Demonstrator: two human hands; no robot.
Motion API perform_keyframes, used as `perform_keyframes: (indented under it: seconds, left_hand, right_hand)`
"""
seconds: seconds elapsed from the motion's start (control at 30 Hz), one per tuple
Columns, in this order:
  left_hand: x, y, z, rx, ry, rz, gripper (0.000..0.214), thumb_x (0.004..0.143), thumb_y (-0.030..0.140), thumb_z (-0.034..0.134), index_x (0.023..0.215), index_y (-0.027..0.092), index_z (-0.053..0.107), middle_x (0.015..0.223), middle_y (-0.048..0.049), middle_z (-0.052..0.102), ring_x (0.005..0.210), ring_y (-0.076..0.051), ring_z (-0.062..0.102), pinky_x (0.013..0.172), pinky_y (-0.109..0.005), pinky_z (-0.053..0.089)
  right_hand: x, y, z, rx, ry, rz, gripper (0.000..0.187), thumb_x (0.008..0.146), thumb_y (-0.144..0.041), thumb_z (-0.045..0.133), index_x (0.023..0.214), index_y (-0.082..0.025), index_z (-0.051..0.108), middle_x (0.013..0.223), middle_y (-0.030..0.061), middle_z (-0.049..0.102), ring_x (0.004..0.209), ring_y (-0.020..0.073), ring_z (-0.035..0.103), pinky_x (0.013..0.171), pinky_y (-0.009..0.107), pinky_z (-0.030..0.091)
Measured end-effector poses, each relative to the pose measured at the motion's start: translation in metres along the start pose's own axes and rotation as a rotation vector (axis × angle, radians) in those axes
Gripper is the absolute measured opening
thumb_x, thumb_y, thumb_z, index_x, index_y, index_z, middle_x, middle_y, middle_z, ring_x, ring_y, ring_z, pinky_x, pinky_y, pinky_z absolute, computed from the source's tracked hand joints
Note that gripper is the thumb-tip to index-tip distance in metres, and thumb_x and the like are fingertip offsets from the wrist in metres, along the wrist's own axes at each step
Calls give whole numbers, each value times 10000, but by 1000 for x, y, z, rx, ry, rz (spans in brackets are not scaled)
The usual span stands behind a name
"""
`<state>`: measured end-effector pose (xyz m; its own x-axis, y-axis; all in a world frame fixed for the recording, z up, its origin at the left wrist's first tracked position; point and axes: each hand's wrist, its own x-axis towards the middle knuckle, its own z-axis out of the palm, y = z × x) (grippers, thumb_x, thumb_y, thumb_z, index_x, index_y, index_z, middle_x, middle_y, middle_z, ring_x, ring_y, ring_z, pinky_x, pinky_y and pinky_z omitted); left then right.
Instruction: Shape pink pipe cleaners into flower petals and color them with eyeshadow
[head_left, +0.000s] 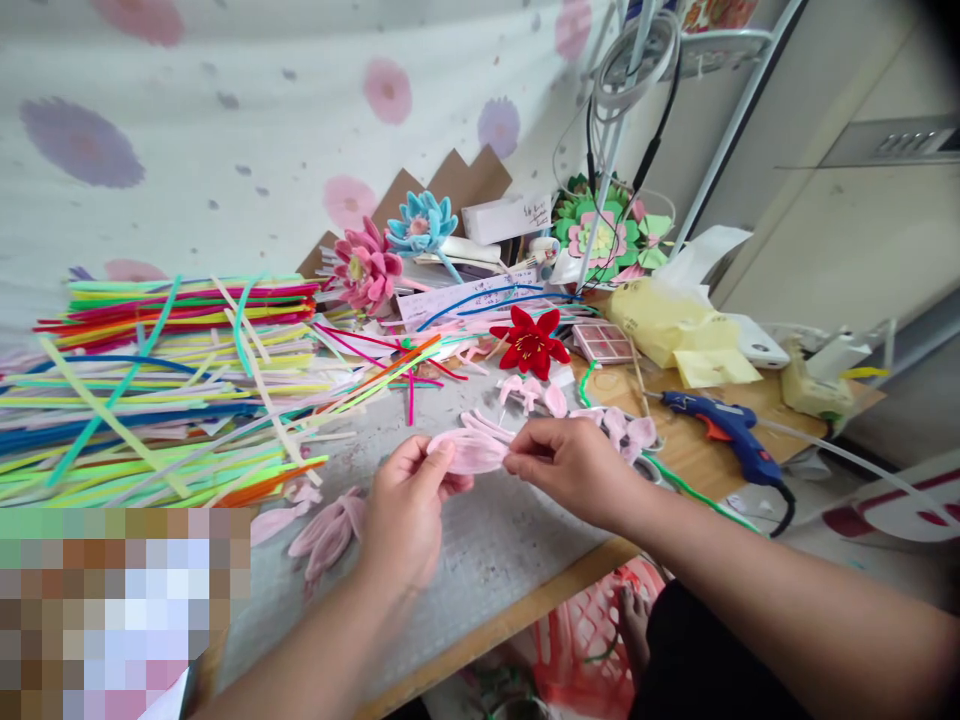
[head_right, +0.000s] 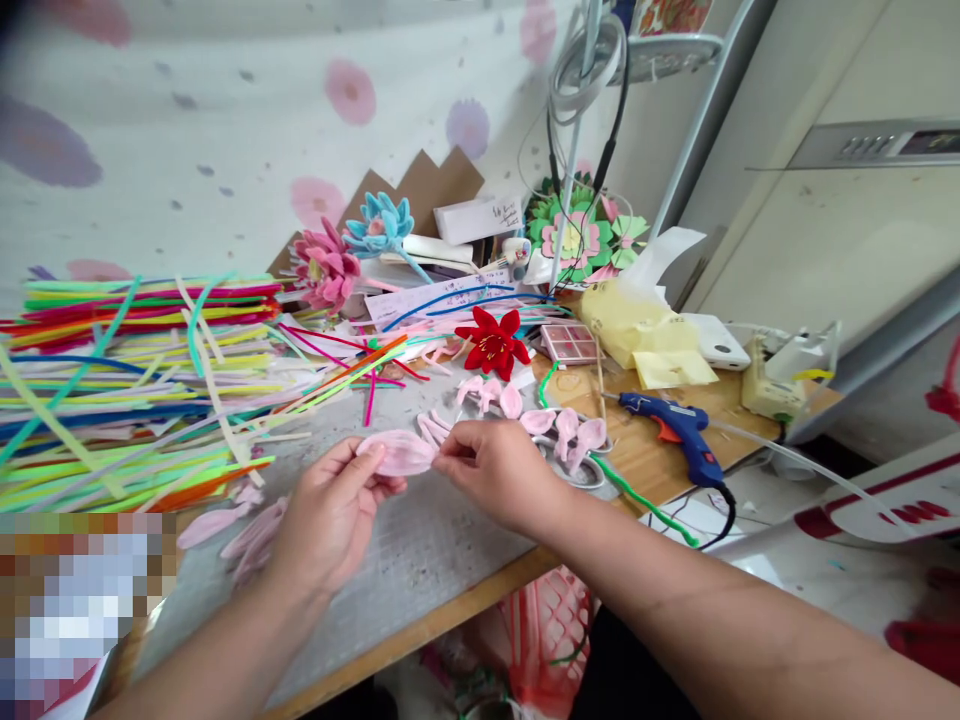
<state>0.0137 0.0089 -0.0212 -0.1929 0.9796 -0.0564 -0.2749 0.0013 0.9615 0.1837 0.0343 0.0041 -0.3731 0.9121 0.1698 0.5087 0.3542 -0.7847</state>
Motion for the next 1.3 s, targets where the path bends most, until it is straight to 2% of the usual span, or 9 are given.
perform_keyframes:
  seconds: [0.1,0.3,0.53,0.73,0.83,1.03,1.1,1.2,1.3]
  left_hand:
    - [2,6,-3,153,-156,-77,69,679,212,638,722,164,615,716,-5,610,622,-131,534,560,-246,447]
    - [-1,13,-6,593,-491,76,185,696,270,673,866,199,695,746,-7,655,671,-159,551,605,-241,400]
    - [-8,12,1,678,-451,39,253,802,354,556,640,177,637,545,-13,612,525,-150,546,517,-243,358]
    - [-7,8,-1,363,-399,-109,271,819,419,525,730,178,610,622,-16,637,483,-132,530,507,-256,393]
    - [-8,7,-4,464,-354,5,255,828,397,516,730,186,622,606,-14,627,527,-149,556,547,-266,402]
    - [-13,4,-5,840,-294,455,150,817,271,532,722,218,634,628,-7,616,585,-154,541,585,-260,352]
    - [-13,3,-3,914,-300,532,102,783,238,573,698,223,628,636,-2,607,602,-153,522,588,-258,329]
    - [-11,5,-1,903,-309,490,114,750,256,616,645,214,605,601,13,565,579,-142,479,567,-251,303]
    - [-12,8,1,736,-337,311,252,808,305,545,586,191,583,547,12,517,547,-131,447,536,-246,296]
  right_hand:
    - [1,5,-7,-36,-3,-53,61,760,-186,607,738,-161,658,669,4,654,591,104,556,544,205,398]
    - [0,7,-12,-26,-125,-150,75,763,-142,597,750,-176,662,688,-2,650,600,101,574,567,210,426]
    - [-4,6,-6,-85,52,-429,99,754,-93,609,788,-171,660,851,48,592,777,136,567,676,248,453]
    - [-7,5,-8,-368,201,-648,125,809,-124,550,807,-198,650,910,64,570,863,186,503,754,339,416]
    - [-6,1,-7,-247,243,-536,66,816,-206,581,818,-184,643,852,67,581,816,181,519,721,324,422]
    - [0,-8,2,100,59,-56,128,771,-245,622,682,-155,643,656,27,624,622,132,547,579,244,412]
    - [2,-11,5,155,36,41,86,738,-200,620,673,-148,638,639,17,626,598,124,543,548,226,403]
    - [2,-14,6,145,25,82,69,716,-152,596,658,-147,633,613,5,619,569,112,527,525,214,387]
    - [0,-14,5,160,-12,36,105,731,-157,569,640,-154,623,628,12,631,595,117,539,558,222,400]
